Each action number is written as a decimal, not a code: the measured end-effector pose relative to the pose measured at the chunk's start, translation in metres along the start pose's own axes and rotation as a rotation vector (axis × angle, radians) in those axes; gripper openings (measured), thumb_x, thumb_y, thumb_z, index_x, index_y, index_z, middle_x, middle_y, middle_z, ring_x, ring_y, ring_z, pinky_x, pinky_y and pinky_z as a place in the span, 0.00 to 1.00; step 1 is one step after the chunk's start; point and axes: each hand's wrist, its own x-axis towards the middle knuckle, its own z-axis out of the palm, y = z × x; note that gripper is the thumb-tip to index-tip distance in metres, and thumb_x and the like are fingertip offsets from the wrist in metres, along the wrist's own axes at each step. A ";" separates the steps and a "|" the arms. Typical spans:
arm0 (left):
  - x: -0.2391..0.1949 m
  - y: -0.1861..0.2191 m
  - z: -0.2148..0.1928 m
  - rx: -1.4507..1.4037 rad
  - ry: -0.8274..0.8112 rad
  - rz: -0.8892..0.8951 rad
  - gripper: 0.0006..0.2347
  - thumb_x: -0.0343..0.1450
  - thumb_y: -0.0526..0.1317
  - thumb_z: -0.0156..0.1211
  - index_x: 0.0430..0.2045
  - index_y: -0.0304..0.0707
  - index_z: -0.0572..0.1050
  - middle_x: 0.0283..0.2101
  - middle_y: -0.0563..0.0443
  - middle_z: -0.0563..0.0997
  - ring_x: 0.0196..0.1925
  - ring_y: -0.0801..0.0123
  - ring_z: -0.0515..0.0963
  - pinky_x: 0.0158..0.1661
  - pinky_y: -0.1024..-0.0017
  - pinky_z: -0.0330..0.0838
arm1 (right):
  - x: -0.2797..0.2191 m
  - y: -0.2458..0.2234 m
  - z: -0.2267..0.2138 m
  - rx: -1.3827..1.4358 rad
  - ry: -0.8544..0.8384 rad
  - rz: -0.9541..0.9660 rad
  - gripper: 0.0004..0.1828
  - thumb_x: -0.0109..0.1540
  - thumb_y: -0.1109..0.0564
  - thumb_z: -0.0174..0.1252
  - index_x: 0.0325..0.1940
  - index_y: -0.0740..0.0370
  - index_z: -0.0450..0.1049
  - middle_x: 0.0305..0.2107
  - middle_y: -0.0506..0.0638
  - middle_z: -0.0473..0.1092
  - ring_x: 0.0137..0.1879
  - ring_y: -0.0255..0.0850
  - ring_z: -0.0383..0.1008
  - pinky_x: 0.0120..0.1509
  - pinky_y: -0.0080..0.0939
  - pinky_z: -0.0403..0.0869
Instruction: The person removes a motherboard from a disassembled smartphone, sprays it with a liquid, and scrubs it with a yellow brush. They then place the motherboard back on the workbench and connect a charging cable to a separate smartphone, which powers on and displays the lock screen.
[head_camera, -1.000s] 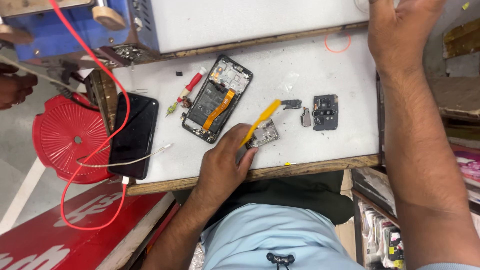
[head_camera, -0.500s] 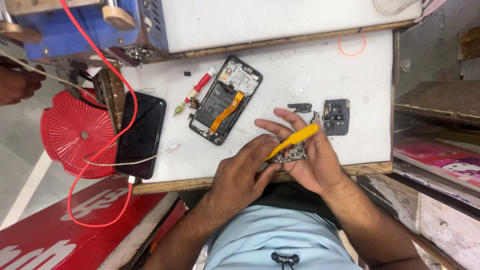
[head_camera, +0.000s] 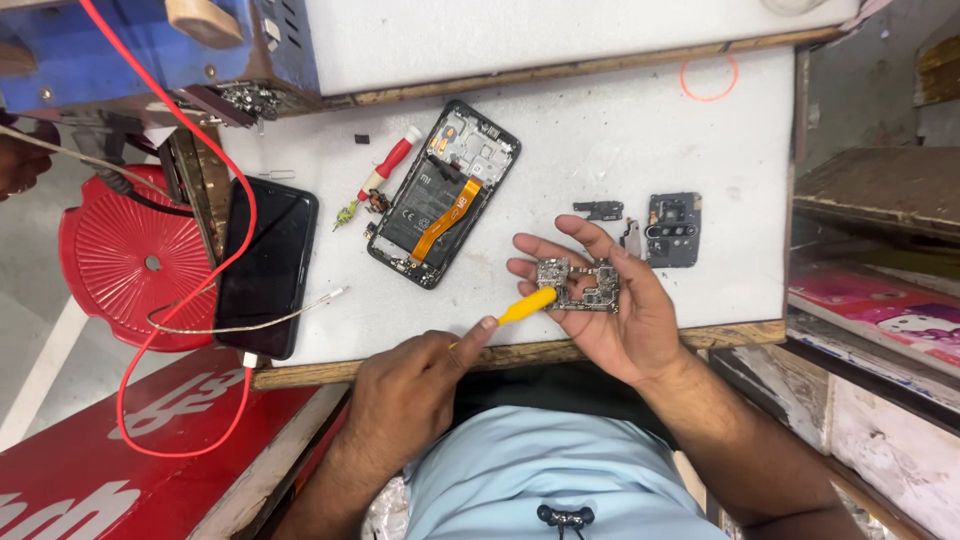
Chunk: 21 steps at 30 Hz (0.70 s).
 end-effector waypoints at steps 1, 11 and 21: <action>-0.003 0.001 0.003 0.028 -0.003 0.003 0.31 0.64 0.26 0.61 0.65 0.48 0.70 0.36 0.47 0.78 0.30 0.61 0.81 0.29 0.65 0.78 | 0.000 0.001 0.000 -0.002 0.005 -0.008 0.30 0.72 0.45 0.43 0.75 0.61 0.56 0.71 0.75 0.55 0.76 0.65 0.59 0.80 0.61 0.61; 0.013 0.042 0.045 -0.132 0.120 -0.160 0.30 0.68 0.26 0.60 0.68 0.44 0.67 0.36 0.47 0.76 0.29 0.60 0.79 0.29 0.63 0.76 | -0.002 0.018 0.016 -0.045 -0.002 -0.239 0.29 0.73 0.47 0.42 0.76 0.61 0.58 0.73 0.69 0.54 0.81 0.59 0.54 0.87 0.59 0.54; 0.016 0.049 0.054 -0.120 0.114 -0.147 0.31 0.68 0.26 0.59 0.71 0.36 0.62 0.37 0.42 0.76 0.28 0.60 0.79 0.28 0.65 0.77 | 0.003 0.026 0.018 -0.081 0.063 -0.317 0.32 0.73 0.44 0.43 0.78 0.60 0.56 0.72 0.66 0.57 0.79 0.57 0.56 0.86 0.58 0.55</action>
